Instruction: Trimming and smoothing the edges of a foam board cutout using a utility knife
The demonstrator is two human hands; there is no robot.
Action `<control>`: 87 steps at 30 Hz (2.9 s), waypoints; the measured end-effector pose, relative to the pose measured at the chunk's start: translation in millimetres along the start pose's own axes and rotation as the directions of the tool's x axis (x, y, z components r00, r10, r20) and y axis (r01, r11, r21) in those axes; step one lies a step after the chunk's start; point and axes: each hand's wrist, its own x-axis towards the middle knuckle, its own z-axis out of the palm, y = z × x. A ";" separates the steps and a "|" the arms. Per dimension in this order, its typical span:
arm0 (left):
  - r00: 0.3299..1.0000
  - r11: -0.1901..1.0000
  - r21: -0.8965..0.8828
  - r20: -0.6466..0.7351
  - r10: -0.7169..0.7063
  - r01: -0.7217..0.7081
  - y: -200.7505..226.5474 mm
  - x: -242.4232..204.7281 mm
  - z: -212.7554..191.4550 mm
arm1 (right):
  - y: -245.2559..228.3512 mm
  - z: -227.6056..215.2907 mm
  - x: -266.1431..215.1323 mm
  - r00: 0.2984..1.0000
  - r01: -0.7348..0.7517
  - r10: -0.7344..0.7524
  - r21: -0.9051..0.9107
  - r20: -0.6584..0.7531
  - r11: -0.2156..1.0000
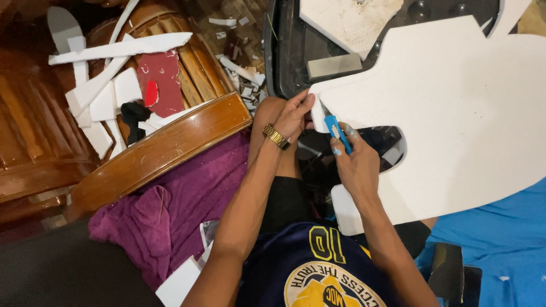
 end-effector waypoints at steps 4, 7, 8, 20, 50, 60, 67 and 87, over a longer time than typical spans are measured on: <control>1.000 1.000 -0.003 0.007 -0.002 0.002 -4.6 3.5 -4.6 | 13.6 -0.4 7.0 1.000 -0.025 0.025 0.113 -0.004 0.993; 1.000 1.000 -0.006 0.010 0.004 -0.003 -4.9 5.4 -6.6 | 10.4 -6.0 8.7 0.998 -0.041 0.051 0.247 -0.032 0.968; 1.000 1.000 -0.009 0.011 0.004 -0.004 -5.7 4.8 -6.3 | 5.5 -9.9 6.9 0.996 -0.045 0.067 0.299 -0.062 0.953; 0.999 1.000 0.003 0.032 0.030 -0.030 -19.4 12.6 -16.9 | 35.5 12.3 24.7 0.961 -0.063 0.127 0.252 -0.246 0.966; 0.977 0.981 -0.056 -0.113 0.178 -0.185 8.4 -96.2 67.0 | 25.2 -41.2 -64.5 0.994 0.030 -0.036 -0.058 -0.105 0.998; 0.929 0.945 0.024 -0.175 0.325 -0.327 26.2 -100.9 79.8 | -6.0 -37.8 -67.2 0.999 0.037 -0.035 0.058 -0.039 0.998; 0.924 0.927 -0.103 -0.181 0.338 -0.360 22.1 -97.0 75.4 | 33.0 -34.8 -57.3 0.983 0.022 0.047 0.374 -0.176 0.927; 0.951 0.950 -0.193 -0.238 0.197 -0.245 -8.9 -112.4 115.8 | 64.5 -22.2 39.4 0.927 0.155 0.137 0.688 -0.350 0.709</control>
